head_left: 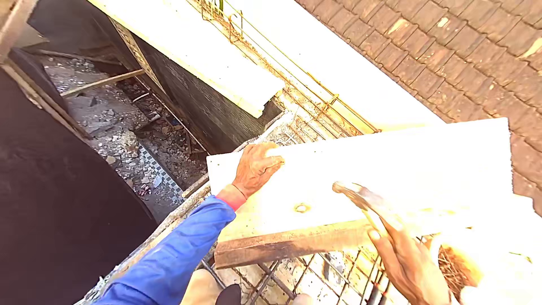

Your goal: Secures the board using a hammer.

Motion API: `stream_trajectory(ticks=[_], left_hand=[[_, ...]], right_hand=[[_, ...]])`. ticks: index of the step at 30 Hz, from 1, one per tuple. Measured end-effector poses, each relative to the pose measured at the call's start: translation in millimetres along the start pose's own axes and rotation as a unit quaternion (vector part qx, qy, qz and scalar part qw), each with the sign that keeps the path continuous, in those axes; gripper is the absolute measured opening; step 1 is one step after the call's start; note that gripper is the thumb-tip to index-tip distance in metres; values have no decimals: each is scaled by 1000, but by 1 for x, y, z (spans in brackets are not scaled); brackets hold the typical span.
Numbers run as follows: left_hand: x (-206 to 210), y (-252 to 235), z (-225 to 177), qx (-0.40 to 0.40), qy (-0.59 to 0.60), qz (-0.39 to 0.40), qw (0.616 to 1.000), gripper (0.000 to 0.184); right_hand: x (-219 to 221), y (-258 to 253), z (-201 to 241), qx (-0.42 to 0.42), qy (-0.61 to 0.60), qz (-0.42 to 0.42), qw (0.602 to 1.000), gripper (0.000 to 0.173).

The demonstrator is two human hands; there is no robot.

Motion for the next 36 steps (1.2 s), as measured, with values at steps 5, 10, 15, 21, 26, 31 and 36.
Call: stream_trajectory(ticks=[5,10,15,21,26,31,36], left_hand=[[-2,-4,-1,4,-10,-20,1000,23],[11,2,8,12,6,9,1000,23],[5,1,5,10,-21,9,1000,20],[41,7,37,-41,41,30,998,23],[47,11,38,-51,38,16,998,25],[44,15,34,-38,20,6,999,23],[44,14,35,-44,20,12,999,23]], right_hand=[[43,-83,52,-193,-44,-1,980,34],[64,-99,56,-130,22,46,990,40],[37,-90,59,-139,-56,-36,988,39],[60,-89,36,-43,-38,27,998,41],[75,-98,40,-39,-20,61,997,42],[88,-117,57,-82,32,56,995,36],[79,-135,74,-78,42,70,994,38]])
Point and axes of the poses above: each hand's wrist, its own y-axis away from the middle knuckle, its own x-axis out of the palm, z = x × y, the point moved 4 cm from there along -y, towards the middle knuckle, and after that the axes turned 7 degrees about -y, right-handed, at the moved point
